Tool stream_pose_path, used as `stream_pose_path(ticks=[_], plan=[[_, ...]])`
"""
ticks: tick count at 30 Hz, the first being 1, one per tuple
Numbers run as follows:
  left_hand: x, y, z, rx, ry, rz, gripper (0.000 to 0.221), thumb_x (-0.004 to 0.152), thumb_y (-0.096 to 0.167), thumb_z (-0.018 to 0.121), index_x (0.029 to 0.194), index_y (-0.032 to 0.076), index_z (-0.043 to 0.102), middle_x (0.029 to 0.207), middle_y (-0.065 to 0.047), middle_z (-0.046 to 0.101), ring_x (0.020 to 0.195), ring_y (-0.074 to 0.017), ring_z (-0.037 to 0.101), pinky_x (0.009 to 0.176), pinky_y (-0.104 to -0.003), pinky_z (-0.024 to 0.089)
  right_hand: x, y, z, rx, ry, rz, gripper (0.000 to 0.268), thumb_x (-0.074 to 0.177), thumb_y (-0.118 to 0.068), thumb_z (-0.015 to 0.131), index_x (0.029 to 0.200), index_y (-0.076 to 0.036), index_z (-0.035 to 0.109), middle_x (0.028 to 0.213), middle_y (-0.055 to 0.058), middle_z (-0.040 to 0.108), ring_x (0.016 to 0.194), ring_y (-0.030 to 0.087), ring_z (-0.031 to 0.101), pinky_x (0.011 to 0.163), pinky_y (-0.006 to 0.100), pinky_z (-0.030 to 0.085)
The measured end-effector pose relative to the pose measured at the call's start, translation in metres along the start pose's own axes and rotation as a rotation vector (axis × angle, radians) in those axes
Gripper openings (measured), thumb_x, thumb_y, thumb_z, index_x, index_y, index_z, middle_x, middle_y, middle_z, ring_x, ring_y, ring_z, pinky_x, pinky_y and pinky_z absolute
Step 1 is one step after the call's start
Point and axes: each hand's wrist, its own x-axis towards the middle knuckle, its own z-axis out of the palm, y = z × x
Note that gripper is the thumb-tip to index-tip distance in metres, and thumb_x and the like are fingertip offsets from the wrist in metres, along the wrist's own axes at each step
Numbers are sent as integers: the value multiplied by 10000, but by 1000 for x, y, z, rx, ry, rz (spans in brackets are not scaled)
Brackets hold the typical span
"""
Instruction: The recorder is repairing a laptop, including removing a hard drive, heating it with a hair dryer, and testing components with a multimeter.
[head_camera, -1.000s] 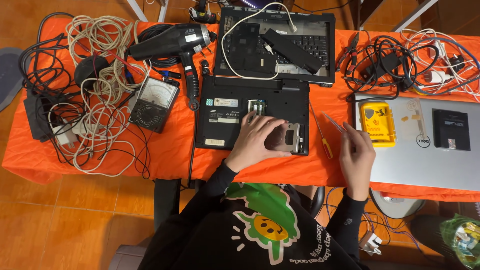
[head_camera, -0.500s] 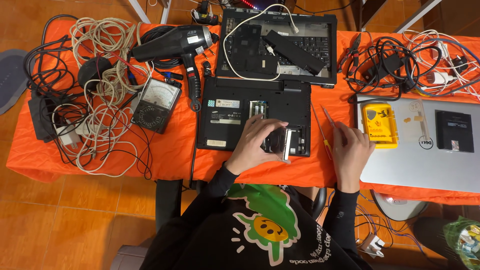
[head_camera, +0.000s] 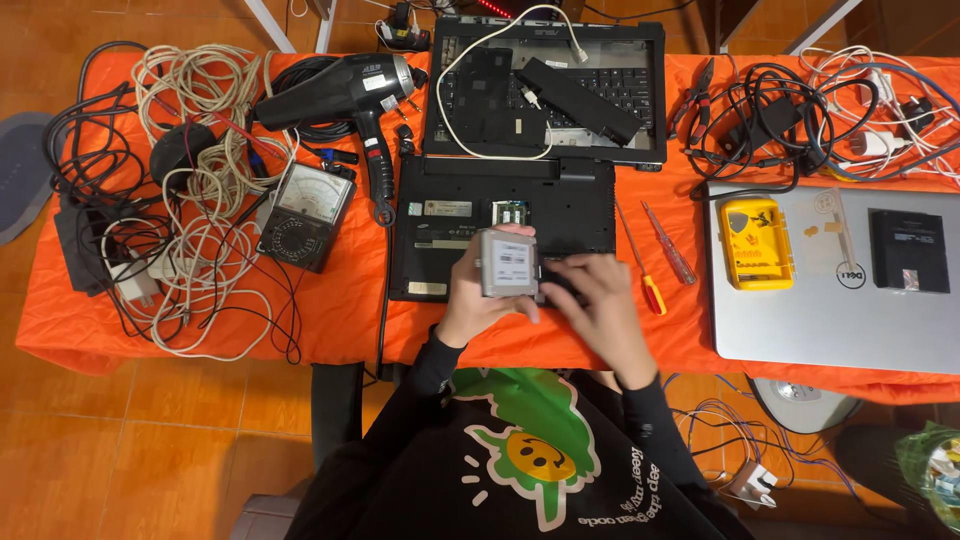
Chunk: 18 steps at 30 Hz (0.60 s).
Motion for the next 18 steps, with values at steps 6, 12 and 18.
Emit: stream_pose_path(ticks=[6,12,18], plan=[[-15,-18,-7,-331,119,-6,1110,629,464,934,1482,-20,414,1431,-188,603,1373,-292,604,1189,-433,514,3,-1,36,25,-111,-92,229,853,-172,780,984,1,709,1068,88,651,985,276,573,891,388,410],[-18,-13,-6,-516,169,-12,1160,620,416,963,1506,-16,352,1443,-196,561,1401,-310,575,1215,-451,484,3,-5,44,61,-129,-133,139,858,-107,729,964,-19,708,1034,77,649,980,270,581,887,392,418],[-26,-37,-9,-454,368,-174,1062,806,520,875,1543,23,294,1498,-206,515,1385,-315,538,1173,-401,477,6,0,33,141,0,-35,20,932,-70,709,944,-54,707,961,73,679,942,289,617,864,397,428]])
